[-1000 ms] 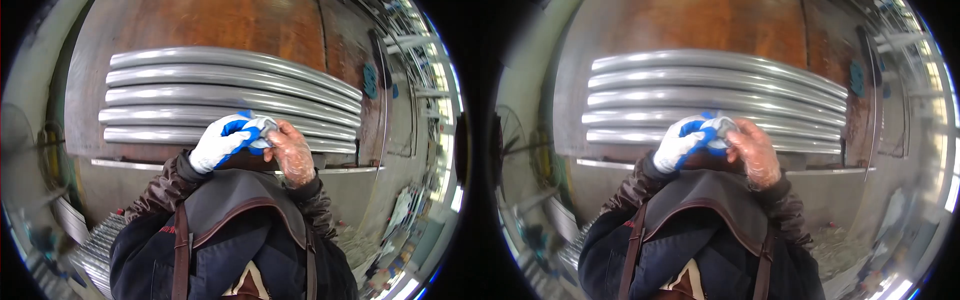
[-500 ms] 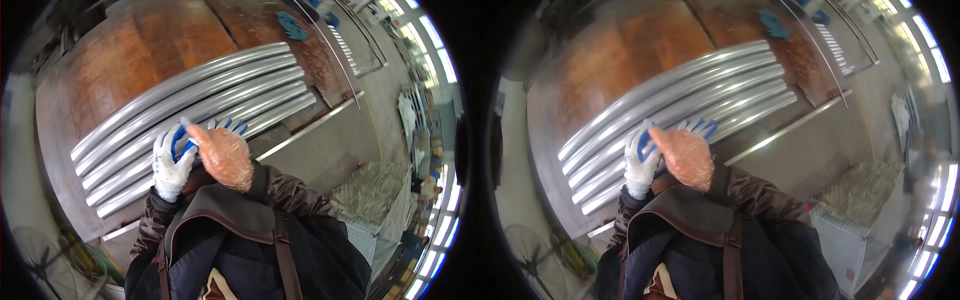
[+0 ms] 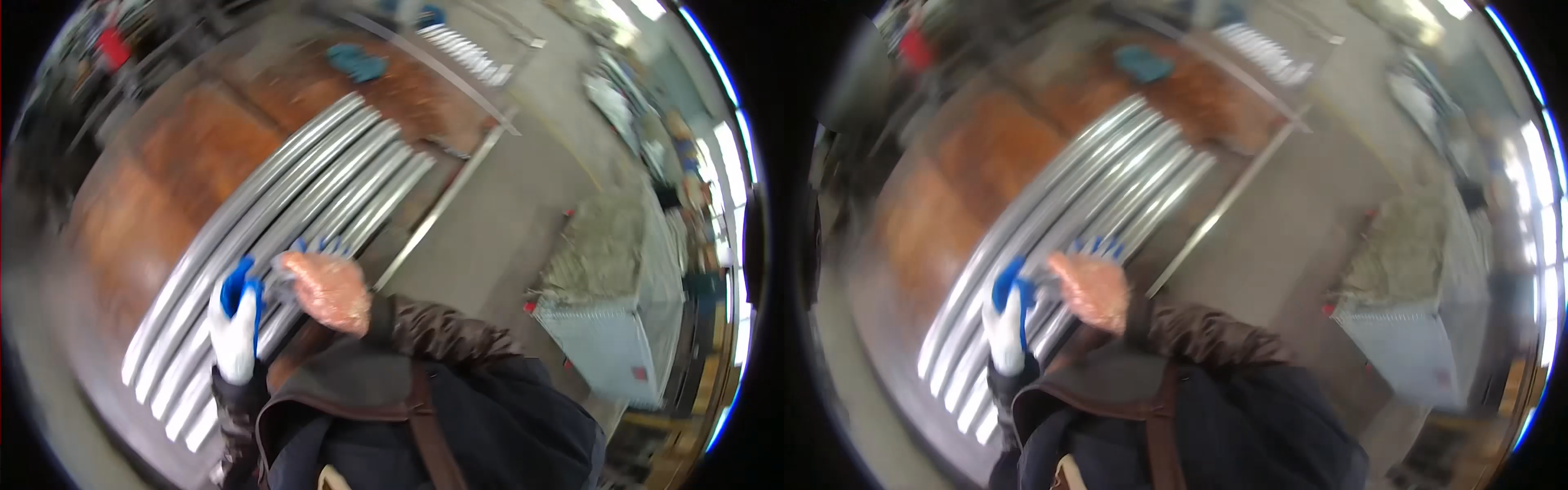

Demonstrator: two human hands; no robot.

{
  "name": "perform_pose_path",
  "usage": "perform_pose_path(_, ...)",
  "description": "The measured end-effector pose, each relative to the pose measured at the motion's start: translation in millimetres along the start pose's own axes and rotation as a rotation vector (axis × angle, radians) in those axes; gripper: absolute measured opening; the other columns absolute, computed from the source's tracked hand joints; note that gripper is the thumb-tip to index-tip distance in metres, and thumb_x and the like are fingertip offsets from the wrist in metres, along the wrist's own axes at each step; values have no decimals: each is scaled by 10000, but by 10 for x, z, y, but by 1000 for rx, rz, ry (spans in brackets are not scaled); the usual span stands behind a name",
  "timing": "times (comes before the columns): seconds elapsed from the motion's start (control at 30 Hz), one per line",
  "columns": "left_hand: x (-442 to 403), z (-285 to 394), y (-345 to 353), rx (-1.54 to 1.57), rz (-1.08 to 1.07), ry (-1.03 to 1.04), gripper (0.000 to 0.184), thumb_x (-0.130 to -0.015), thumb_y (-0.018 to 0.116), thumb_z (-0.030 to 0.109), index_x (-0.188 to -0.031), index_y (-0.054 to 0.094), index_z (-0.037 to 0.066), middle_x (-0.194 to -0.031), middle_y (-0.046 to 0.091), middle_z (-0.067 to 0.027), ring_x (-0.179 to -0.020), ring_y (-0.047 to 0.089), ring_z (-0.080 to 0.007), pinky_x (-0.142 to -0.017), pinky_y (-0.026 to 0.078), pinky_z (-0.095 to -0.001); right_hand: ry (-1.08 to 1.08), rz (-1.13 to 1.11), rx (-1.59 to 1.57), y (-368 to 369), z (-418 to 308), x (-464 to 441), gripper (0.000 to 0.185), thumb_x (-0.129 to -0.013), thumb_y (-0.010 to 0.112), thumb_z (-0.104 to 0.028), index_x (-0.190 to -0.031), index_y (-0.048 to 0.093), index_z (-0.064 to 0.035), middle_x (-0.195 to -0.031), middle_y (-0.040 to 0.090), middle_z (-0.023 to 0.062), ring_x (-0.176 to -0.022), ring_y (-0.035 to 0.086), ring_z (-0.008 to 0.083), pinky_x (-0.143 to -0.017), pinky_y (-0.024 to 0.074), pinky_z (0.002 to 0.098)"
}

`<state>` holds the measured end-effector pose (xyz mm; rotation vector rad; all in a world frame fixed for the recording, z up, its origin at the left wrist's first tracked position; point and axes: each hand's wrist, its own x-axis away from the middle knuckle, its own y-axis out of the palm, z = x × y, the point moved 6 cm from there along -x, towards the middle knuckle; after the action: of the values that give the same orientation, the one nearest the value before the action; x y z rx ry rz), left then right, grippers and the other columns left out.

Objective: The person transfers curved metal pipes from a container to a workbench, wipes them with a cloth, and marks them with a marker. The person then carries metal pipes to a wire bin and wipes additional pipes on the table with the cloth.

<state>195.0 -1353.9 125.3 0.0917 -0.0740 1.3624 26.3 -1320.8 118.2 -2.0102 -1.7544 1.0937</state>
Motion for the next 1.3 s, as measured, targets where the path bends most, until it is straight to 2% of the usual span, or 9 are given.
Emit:
perform_pose_path(0.13,-25,-153,355,50,-305,39,482,-919,591,79,-1378,492,-31,-1326,577,-160,-1154,569,-242,-999,447,-313,346,-57,-839,76,331,-75,268,-920,561,-95,-1168,466,-132,-757,519,58,-632,557,230,-583,439,351)
perform_pose_path(0.2,-184,-441,380,69,-365,42,484,-914,596,83,-1374,498,-31,-1322,579,-162,-1156,569,-247,-1001,447,-317,372,19,-526,183,384,-119,222,-926,549,-77,-1132,479,-119,-802,539,64,-678,560,206,-623,452,348)
perform_pose_path(0.33,-494,-880,163,85,-188,-10,479,-895,615,94,-1349,525,-30,-1301,591,-170,-1155,572,-265,-1006,449,-335,286,144,-642,5,233,-34,191,-891,561,-54,-1069,510,-95,-856,573,99,-725,575,238,-675,468,360)
perform_pose_path(0.47,-502,-876,194,-51,-141,-18,444,-873,620,95,-1297,563,-24,-1256,606,-183,-1118,584,-282,-992,455,-347,-107,122,-323,2,83,28,193,-850,559,-23,-1034,540,-76,-892,594,131,-727,577,278,-689,481,369)
perform_pose_path(0.83,-166,-175,454,-724,-80,534,377,-829,603,76,-1195,621,-11,-1071,638,-185,-940,606,-325,-893,477,-391,-136,-77,449,362,510,120,131,-863,538,-107,-970,585,-47,-713,550,117,-571,506,275,-554,456,361)
perform_pose_path(1.07,-15,-364,626,-553,-100,463,341,-833,601,67,-1165,631,-7,-989,628,-159,-843,586,-302,-812,475,-365,-194,-98,256,372,464,100,254,-877,553,-104,-1115,565,-14,-923,585,135,-782,546,265,-742,454,355)
perform_pose_path(1.17,2,-408,629,91,-300,300,258,-892,602,74,-1134,639,-7,-955,634,-105,-764,574,-225,-728,483,-313,-190,-110,61,319,415,141,311,-883,559,-103,-1177,557,0,-1013,600,142,-873,563,261,-822,453,352)
perform_pose_path(1.27,-31,-199,908,-310,-539,504,289,-872,608,179,-1116,671,39,-967,651,-125,-746,578,-283,-687,471,-385,-86,-177,-167,103,506,132,369,-889,565,-101,-1239,548,15,-1102,615,150,-963,580,257,-902,452,349)
perform_pose_path(1.3,30,-67,885,-371,-415,548,281,-856,619,181,-1100,671,51,-1005,658,-119,-837,600,-309,-768,477,-412,-37,-207,-249,25,578,86,388,-891,567,-101,-1260,545,19,-1132,620,153,-994,586,256,-929,451,348)
